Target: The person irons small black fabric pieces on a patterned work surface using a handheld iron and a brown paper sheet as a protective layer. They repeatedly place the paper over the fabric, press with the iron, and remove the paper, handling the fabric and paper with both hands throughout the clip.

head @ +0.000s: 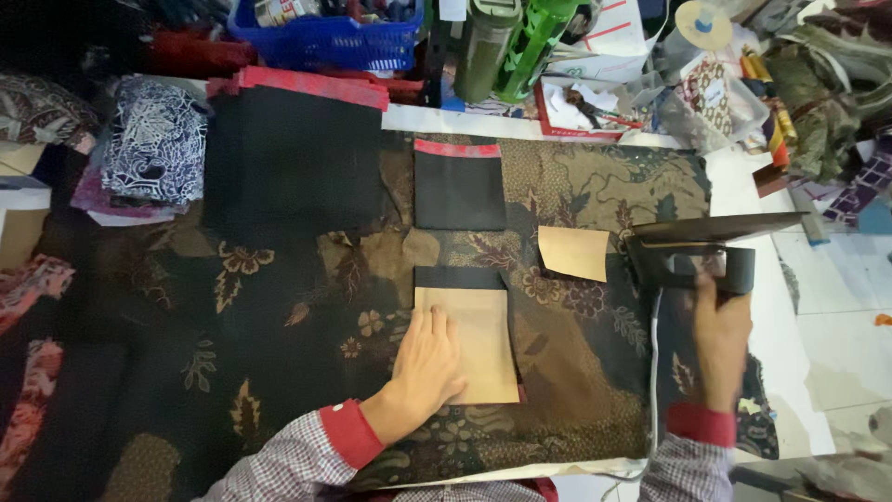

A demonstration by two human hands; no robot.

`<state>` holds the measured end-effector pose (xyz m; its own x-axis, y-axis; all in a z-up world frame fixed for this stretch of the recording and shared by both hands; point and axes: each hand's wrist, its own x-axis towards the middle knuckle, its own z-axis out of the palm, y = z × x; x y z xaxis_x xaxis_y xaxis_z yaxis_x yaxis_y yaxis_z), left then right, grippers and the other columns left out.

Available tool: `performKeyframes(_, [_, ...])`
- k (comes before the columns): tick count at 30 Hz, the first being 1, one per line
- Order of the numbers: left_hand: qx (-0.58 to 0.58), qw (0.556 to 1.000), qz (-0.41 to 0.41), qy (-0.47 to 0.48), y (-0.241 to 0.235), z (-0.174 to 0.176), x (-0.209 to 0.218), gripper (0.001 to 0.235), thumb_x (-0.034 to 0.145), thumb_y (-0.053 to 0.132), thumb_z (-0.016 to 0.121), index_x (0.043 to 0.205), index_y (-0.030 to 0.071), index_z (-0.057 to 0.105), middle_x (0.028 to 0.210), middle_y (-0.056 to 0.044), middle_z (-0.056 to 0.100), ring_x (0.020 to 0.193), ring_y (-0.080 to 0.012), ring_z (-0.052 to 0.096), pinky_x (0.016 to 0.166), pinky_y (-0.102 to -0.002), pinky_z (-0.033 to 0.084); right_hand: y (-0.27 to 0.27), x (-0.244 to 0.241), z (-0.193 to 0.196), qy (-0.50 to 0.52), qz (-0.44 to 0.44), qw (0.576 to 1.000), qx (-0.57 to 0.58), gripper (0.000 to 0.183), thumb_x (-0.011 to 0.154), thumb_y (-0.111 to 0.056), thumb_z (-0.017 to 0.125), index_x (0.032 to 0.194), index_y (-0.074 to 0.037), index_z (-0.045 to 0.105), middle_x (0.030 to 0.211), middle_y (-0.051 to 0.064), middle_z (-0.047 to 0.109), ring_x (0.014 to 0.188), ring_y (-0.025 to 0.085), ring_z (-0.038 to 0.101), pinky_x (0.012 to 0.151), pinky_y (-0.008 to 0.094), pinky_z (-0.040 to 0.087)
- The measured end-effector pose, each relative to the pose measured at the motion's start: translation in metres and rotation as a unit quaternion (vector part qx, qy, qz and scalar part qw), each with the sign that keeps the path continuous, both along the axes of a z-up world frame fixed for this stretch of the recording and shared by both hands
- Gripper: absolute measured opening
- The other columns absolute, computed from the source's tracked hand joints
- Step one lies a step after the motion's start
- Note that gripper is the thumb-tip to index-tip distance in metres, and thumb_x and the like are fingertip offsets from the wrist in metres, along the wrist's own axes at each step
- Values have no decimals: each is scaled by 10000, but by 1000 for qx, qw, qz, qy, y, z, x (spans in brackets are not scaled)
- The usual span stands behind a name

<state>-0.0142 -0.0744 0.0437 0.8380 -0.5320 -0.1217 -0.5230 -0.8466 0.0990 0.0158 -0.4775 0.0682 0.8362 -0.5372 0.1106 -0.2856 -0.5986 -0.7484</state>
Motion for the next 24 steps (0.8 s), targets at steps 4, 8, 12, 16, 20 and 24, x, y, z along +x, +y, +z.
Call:
performKeyframes(4, [57, 997, -1, 54, -5, 13, 6, 942, 766, 612, 740, 1310, -130, 539, 1332, -296, 535, 1294, -405, 446, 1140, -526, 233, 26, -11, 12, 225, 96, 960, -137, 363, 1008, -233, 701, 1323, -56, 663, 1221, 169, 757, 1116, 296, 745, 960, 392, 564])
performKeyframes(8, [109, 993, -35, 21, -13, 13, 4, 843, 822, 617, 670, 1235, -117, 635, 1274, -271, 591, 1275, -418, 451, 1108, -544, 253, 80, 22, -19, -18, 341, 915, -214, 601, 813, -74, 694, 1388, 3, 534, 1461, 253, 530, 1371, 385, 472, 1107, 457, 373])
performKeyframes(12, [126, 989, -73, 30, -20, 0, -2, 624, 927, 495, 606, 1163, -70, 723, 1228, -264, 651, 1254, -437, 486, 1091, -541, 298, 114, 69, -30, -21, 316, 889, -331, 606, 831, 139, 530, 1388, -82, 621, 1488, 171, 593, 1418, 332, 515, 1173, 408, 396])
performKeyframes(16, [127, 989, -76, -6, -27, -13, -4, 478, 968, 384, 588, 1135, -34, 749, 1185, -239, 681, 1215, -406, 525, 1096, -540, 319, 149, 74, -2, -16, 360, 910, -205, 529, 828, 68, 534, 1300, -119, 683, 1403, 93, 649, 1329, 287, 590, 1125, 363, 447])
performKeyframes(20, [73, 990, -88, -80, -32, -24, -15, 414, 839, 302, 621, 1095, 4, 751, 1131, -177, 682, 1166, -337, 552, 1093, -488, 328, 217, 78, 14, -141, 600, 753, -231, 459, 835, -41, 598, 1255, -160, 737, 1395, 53, 671, 1382, 264, 571, 1232, 469, 349])
performKeyframes(24, [26, 989, -91, -110, -37, -29, -26, 313, 837, 212, 611, 1041, 29, 763, 1099, -153, 695, 1124, -297, 591, 1025, -421, 380, 276, 81, 5, -116, 752, 610, -218, 456, 873, -150, 557, 1296, -175, 723, 1438, 53, 628, 1428, 244, 510, 1264, 472, 284])
